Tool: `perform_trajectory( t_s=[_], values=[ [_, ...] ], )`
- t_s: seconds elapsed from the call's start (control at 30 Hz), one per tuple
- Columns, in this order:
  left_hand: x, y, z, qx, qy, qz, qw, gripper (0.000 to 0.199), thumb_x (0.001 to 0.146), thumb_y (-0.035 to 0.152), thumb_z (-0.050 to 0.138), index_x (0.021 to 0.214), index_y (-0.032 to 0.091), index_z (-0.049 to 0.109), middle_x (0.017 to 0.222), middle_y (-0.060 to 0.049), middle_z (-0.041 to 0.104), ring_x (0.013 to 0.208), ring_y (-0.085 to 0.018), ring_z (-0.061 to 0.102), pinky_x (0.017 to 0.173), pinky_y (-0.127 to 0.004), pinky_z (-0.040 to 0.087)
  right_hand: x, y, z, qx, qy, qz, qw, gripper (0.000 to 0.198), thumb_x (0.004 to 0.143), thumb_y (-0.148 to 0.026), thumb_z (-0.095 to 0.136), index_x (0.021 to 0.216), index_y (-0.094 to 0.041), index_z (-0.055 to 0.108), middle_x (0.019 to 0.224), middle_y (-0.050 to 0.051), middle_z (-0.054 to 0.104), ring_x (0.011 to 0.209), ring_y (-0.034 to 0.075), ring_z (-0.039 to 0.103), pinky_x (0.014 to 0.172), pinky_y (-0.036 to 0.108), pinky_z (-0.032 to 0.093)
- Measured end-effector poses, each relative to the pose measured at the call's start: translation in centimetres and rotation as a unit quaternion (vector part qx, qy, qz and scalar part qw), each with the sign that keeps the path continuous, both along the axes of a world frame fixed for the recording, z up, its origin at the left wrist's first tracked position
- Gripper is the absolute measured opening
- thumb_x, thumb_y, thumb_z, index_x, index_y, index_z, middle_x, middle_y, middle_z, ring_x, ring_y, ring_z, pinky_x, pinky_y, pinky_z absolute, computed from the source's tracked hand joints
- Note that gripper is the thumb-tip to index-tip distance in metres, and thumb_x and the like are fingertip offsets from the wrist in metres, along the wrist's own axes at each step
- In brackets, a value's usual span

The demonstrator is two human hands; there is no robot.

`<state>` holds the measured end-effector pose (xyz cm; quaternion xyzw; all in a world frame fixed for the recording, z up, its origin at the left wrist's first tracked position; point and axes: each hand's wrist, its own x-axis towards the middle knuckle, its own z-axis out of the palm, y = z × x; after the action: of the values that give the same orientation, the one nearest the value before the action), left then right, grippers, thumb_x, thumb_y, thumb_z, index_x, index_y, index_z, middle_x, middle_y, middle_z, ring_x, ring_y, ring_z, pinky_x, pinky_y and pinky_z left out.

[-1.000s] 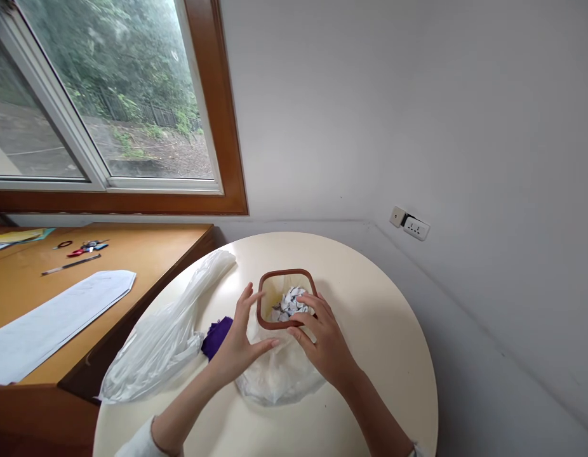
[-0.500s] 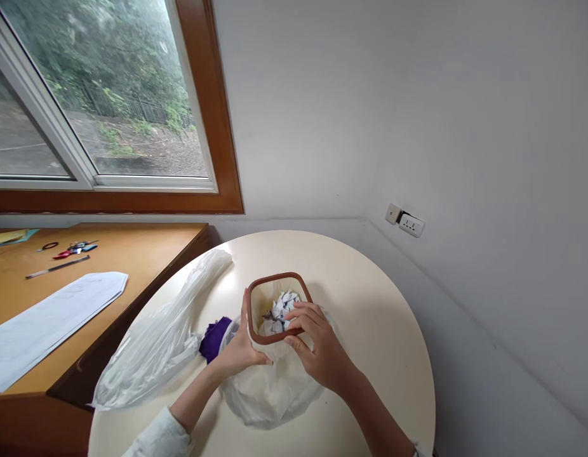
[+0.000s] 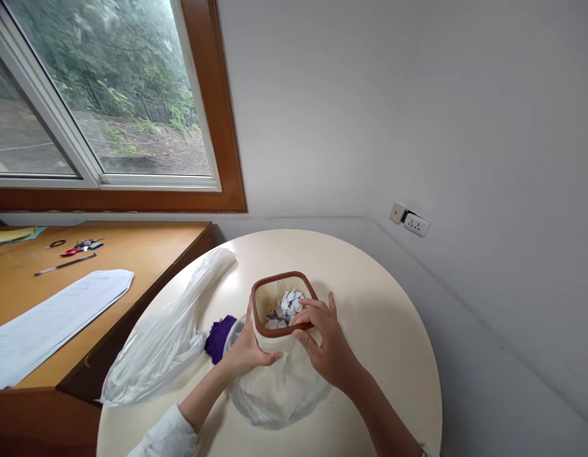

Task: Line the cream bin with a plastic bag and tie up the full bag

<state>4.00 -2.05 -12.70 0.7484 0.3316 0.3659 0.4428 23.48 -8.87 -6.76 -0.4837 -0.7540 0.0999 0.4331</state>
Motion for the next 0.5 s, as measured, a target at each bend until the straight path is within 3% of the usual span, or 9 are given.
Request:
perform_trajectory(
  t_s=[0.13, 0.27, 0.33, 0.4, 0.5],
  values=[
    [0.2, -0.2, -0.1, -0.002, 0.003, 0.003, 1.0, 0.128, 0.059, 0.033, 0.076, 0.138, 0.024, -0.024, 0.144, -0.016, 0.027, 0.133, -0.027, 0.027, 0.108, -0.044, 0.027, 0.3, 0.0, 1.4, -0.007, 0.002, 0.003, 1.0, 0.005, 0.086, -0.025, 0.05, 0.083, -0.023, 0.053, 0.085, 0.002, 0.064, 0.11, 0.021, 0.051, 0.108, 0.057, 0.005],
    [0.3, -0.2, -0.1, 0.004, -0.004, 0.016, 1.0, 0.128, 0.057, 0.04, 0.076, 0.139, 0.024, -0.021, 0.146, -0.015, 0.022, 0.135, -0.029, 0.021, 0.108, -0.045, 0.025, 0.4, 0.0, 3.2, -0.041, 0.02, 0.04, 0.998, 0.005, 0.086, -0.023, 0.049, 0.083, -0.022, 0.054, 0.085, 0.004, 0.061, 0.093, 0.019, 0.055, 0.099, 0.045, 0.034],
    [0.2, -0.1, -0.1, 0.013, -0.005, 0.017, 1.0, 0.129, 0.055, 0.042, 0.076, 0.14, 0.024, -0.018, 0.148, -0.014, 0.018, 0.136, -0.03, 0.017, 0.109, -0.045, 0.023, 0.5, 0.0, 4.2, -0.055, 0.006, 0.056, 0.997, 0.006, 0.086, -0.022, 0.048, 0.083, -0.022, 0.053, 0.083, 0.003, 0.06, 0.087, 0.017, 0.054, 0.09, 0.039, 0.041],
    [0.2, -0.1, -0.1, 0.017, -0.014, 0.012, 1.0, 0.128, 0.055, 0.042, 0.076, 0.141, 0.024, -0.017, 0.148, -0.013, 0.016, 0.137, -0.03, 0.015, 0.11, -0.045, 0.022, 0.7, 0.1, 5.0, -0.068, -0.025, 0.067, 0.995, 0.006, 0.086, -0.022, 0.048, 0.082, -0.022, 0.053, 0.08, 0.001, 0.059, 0.081, 0.015, 0.054, 0.096, 0.04, 0.036],
    [0.3, -0.1, 0.0, 0.023, -0.025, 0.01, 0.999, 0.127, 0.056, 0.041, 0.076, 0.141, 0.023, -0.017, 0.148, -0.013, 0.016, 0.137, -0.03, 0.015, 0.11, -0.045, 0.022, 1.1, 0.3, 6.0, -0.087, -0.06, 0.081, 0.991, 0.006, 0.086, -0.021, 0.049, 0.081, -0.021, 0.053, 0.078, -0.002, 0.058, 0.074, 0.011, 0.054, 0.108, 0.044, 0.019]
  ],
)
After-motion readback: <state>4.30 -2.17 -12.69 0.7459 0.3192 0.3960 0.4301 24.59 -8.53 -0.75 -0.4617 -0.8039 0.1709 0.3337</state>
